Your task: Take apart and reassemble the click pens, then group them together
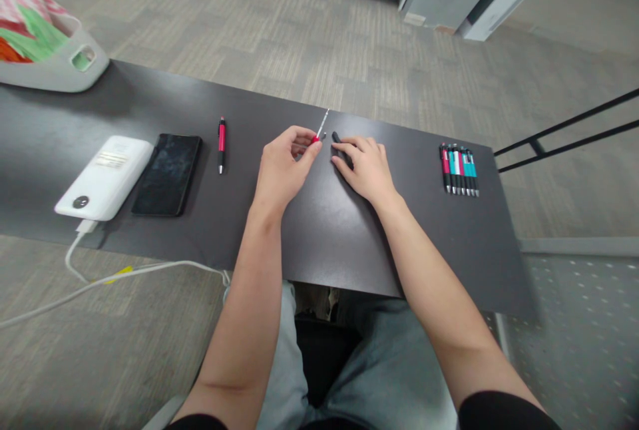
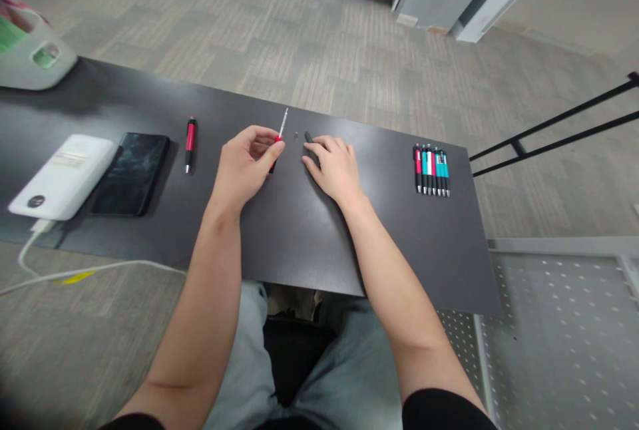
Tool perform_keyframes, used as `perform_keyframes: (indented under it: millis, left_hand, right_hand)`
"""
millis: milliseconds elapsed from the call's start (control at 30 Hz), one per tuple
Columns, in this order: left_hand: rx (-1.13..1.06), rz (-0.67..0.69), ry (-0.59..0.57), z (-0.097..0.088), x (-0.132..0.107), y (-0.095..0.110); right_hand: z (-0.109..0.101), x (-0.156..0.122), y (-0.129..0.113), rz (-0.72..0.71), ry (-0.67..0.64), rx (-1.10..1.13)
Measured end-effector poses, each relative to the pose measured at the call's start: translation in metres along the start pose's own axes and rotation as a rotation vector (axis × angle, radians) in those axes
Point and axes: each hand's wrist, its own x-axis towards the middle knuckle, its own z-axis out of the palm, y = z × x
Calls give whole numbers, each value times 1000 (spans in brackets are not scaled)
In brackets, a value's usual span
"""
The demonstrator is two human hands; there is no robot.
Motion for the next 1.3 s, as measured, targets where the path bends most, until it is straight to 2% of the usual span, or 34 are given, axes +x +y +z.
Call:
perform_keyframes:
  millis: [100,300,467,600,833,1100,1300]
  left_hand:
    - [-4,-8,-6,0,0,0]
    - [-22,9,-16,1,0,0]
    - [-24,15,-24,1,0,-2]
    - [-16,11,-33,2,0,-2]
    - [-6,18,-67,3,-1,1]
    - [-27,71,-181,4,-3,0]
    - [-3,97,-185,6,-4,1]
  right_hand:
    - [5,4,8,49,70,124]
    - [16,17,35,135,358,637]
    - [15,21,38,166,375,931]
    - [12,20,34,173,352,1073]
    - [6,15,33,205,315,1098]
    - [3,15,46,160,404,1063]
    - [-10,10,26,189,443,1018]
